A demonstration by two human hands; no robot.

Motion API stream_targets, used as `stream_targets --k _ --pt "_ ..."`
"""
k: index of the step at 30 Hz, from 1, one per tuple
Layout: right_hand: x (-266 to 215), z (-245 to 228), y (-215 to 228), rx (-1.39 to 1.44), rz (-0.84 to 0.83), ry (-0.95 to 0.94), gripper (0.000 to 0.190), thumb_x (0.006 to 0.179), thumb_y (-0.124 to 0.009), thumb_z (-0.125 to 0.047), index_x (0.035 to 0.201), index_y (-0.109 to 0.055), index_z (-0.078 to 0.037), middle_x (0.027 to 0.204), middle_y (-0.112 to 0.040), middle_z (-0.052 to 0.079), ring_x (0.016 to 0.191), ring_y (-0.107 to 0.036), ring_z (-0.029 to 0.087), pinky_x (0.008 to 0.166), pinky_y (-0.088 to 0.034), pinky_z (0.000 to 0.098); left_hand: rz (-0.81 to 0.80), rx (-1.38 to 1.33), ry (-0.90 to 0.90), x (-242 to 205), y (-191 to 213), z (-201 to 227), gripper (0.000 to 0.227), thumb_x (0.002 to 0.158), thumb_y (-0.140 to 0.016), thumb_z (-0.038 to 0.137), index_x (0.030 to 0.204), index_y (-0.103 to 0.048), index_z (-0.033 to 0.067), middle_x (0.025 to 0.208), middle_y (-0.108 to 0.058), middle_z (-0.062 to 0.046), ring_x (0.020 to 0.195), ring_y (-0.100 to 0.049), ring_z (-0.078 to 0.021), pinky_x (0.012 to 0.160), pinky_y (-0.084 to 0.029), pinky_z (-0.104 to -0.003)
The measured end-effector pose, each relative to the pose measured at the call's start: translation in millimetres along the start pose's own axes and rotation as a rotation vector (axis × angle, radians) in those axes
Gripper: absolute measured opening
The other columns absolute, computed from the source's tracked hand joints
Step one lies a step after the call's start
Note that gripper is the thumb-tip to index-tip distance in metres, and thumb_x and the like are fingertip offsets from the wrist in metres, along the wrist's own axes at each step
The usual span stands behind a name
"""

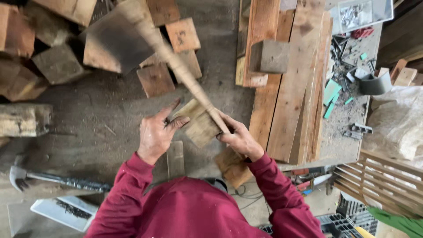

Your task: The person places wood blocks onto a plank, removes old nails using the claw of a hammer, and then hammers new nails into the wood to secure the blocks.

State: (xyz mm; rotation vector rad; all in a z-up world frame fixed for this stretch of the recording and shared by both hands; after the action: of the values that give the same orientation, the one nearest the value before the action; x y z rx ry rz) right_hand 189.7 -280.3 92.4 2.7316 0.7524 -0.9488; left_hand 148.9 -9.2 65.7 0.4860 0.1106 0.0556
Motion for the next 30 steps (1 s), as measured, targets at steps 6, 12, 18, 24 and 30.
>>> stream_targets --k 6,12,18,24,30 --pt "81 42 41 0.581 0.0 0.167 0.059 0.086 -0.056 -0.018 0.141 -0.053 0.003 0.124 -0.067 0.017 0.104 -0.07 0.024 0.094 -0.058 0.0392 -0.309 -0.033 -0.161 116 -26 11 0.108 0.077 -0.052 0.077 0.158 -0.038 0.0076 0.108 -0.072 -0.017 0.057 -0.067 -0.0185 0.058 -0.059 -0.028" --pt "161 28 61 1.015 -0.198 0.067 0.067 0.097 -0.053 -0.04 0.143 -0.054 0.009 0.117 -0.066 0.025 0.099 -0.07 0.032 0.092 -0.059 0.0445 -0.534 0.529 -0.073 246 -56 31 0.133 0.062 -0.073 0.073 0.163 -0.018 0.0055 0.059 -0.046 -0.003 0.043 -0.04 -0.0128 0.041 -0.045 -0.033" --pt "220 -21 58 1.278 -0.173 0.277 0.083 0.097 -0.054 -0.061 0.148 -0.051 0.005 0.131 -0.063 0.023 0.112 -0.07 0.033 0.095 -0.058 0.044 -0.476 0.546 -0.11 359 -87 33 0.104 0.073 -0.091 0.052 0.146 -0.036 0.0006 0.065 -0.056 -0.004 0.051 -0.056 -0.0184 0.055 -0.057 -0.035" --pt "121 49 14 1.407 0.142 -0.082 0.085 0.096 -0.037 -0.067 0.144 -0.044 0.002 0.141 -0.054 0.026 0.125 -0.06 0.042 0.101 -0.054 0.049 -0.35 0.433 -0.245 413 -123 -11 0.112 0.063 -0.099 0.041 0.146 -0.036 0.0028 0.075 -0.072 -0.017 0.069 -0.073 -0.0333 0.073 -0.062 -0.044" --pt "129 100 13 1.243 0.131 0.056 0.06 0.104 -0.05 -0.046 0.144 -0.043 -0.002 0.151 -0.05 0.019 0.131 -0.057 0.039 0.108 -0.048 0.0512 -0.337 0.447 -0.182 429 -153 -19 0.113 0.062 -0.098 0.03 0.151 -0.032 0.0077 0.073 -0.071 -0.018 0.063 -0.072 -0.0346 0.068 -0.063 -0.042"
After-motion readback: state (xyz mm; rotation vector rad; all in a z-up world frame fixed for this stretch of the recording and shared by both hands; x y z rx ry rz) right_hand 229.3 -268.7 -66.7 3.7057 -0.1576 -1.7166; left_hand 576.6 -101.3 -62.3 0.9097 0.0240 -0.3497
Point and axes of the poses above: each hand's wrist, its own x-axis towards the middle knuckle, its own y-axis out of the back of the hand, z = x × y, the point moved 1 cm from there along x, towards the middle knuckle
